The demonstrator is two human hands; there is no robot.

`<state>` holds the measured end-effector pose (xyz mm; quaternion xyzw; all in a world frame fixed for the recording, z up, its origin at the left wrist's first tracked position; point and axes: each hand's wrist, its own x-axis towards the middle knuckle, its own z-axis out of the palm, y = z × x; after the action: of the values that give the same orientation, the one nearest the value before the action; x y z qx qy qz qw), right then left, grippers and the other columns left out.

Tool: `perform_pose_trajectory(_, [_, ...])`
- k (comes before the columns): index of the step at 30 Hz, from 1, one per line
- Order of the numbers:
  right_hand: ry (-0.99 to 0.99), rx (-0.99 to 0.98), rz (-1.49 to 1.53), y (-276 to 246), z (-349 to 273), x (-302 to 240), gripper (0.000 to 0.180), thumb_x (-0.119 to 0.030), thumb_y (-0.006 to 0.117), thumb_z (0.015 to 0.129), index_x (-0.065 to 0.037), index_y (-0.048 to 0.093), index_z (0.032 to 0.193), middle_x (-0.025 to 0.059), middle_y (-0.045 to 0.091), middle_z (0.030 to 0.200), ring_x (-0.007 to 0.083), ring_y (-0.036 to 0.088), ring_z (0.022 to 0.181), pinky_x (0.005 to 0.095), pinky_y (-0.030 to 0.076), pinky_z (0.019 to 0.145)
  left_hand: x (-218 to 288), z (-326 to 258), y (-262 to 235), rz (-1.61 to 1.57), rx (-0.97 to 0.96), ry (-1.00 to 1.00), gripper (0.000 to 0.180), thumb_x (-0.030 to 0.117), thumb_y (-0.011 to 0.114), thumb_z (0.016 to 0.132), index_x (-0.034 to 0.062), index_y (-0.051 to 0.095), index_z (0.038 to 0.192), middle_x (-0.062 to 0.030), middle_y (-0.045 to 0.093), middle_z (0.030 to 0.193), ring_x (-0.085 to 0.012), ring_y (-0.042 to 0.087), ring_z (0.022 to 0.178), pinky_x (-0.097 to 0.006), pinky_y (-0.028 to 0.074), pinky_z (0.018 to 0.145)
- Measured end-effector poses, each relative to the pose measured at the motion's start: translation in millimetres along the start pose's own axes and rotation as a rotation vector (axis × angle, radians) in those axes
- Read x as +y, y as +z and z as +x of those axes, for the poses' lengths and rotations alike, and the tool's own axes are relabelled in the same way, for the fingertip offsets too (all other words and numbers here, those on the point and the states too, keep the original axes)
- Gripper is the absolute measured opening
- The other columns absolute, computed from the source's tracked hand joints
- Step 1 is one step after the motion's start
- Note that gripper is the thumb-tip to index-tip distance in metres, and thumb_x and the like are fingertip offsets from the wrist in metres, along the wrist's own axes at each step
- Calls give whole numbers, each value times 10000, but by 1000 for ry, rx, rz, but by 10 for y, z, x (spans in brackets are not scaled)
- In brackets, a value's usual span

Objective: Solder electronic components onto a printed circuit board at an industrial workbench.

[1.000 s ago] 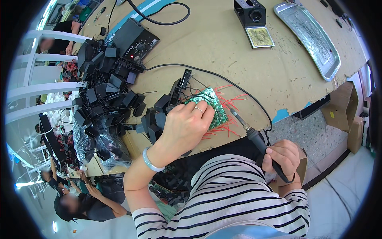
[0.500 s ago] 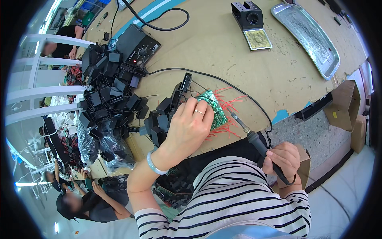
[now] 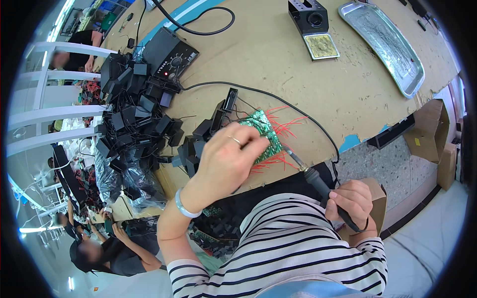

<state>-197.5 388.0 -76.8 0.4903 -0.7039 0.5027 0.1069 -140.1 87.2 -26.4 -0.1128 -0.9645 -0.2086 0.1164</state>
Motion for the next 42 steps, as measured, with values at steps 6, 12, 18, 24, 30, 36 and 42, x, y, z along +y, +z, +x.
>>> perform_pose_trajectory(6, [10,-53,12,0,-52,-29,223,3,770,751,-18,681,954,54,688,818,184,642,612,291,535,519,28,-79,93,71,-137,44,237,17,731,705,80,729,933,-25,652,920,-229,628,856,-358,490,734])
perform_pose_trajectory(12, [2,-77,21,5,-16,-29,211,-2,779,743,-21,686,932,51,685,814,183,644,615,290,535,520,26,-84,91,70,-134,35,254,3,716,704,67,722,950,-28,652,927,-233,624,878,-361,488,742])
perform_pose_trajectory(18, [-16,-71,22,41,10,-15,200,10,770,740,-4,687,921,58,683,807,182,641,611,283,537,516,40,-82,124,70,-166,1,233,22,660,746,64,683,974,-41,590,924,-236,575,900,-360,466,758])
perform_pose_trajectory(24, [-34,-88,34,50,10,-14,198,12,777,730,6,693,910,67,679,799,182,637,608,280,534,508,50,-96,168,74,-147,-23,218,39,663,750,52,681,967,-57,586,927,-245,573,909,-365,475,754])
perform_pose_trajectory(30, [-28,-124,6,48,-12,-53,216,17,737,754,-4,651,951,71,669,768,205,631,577,316,535,519,60,-79,160,80,-147,-28,239,17,731,741,55,694,975,-50,605,943,-250,598,874,-365,486,740])
perform_pose_trajectory(36, [-42,-80,-16,-35,-5,-46,230,3,765,743,-3,676,955,64,678,786,184,645,613,289,539,512,67,-62,135,124,-174,0,216,29,704,751,67,697,964,-42,591,925,-238,586,872,-362,465,733])
perform_pose_trajectory(42, [-22,-21,-54,-74,1,-29,214,8,743,758,-12,663,956,54,673,771,185,648,599,288,538,506,92,-53,124,146,-181,-9,228,20,698,747,64,699,971,-41,590,927,-239,585,870,-367,467,747])
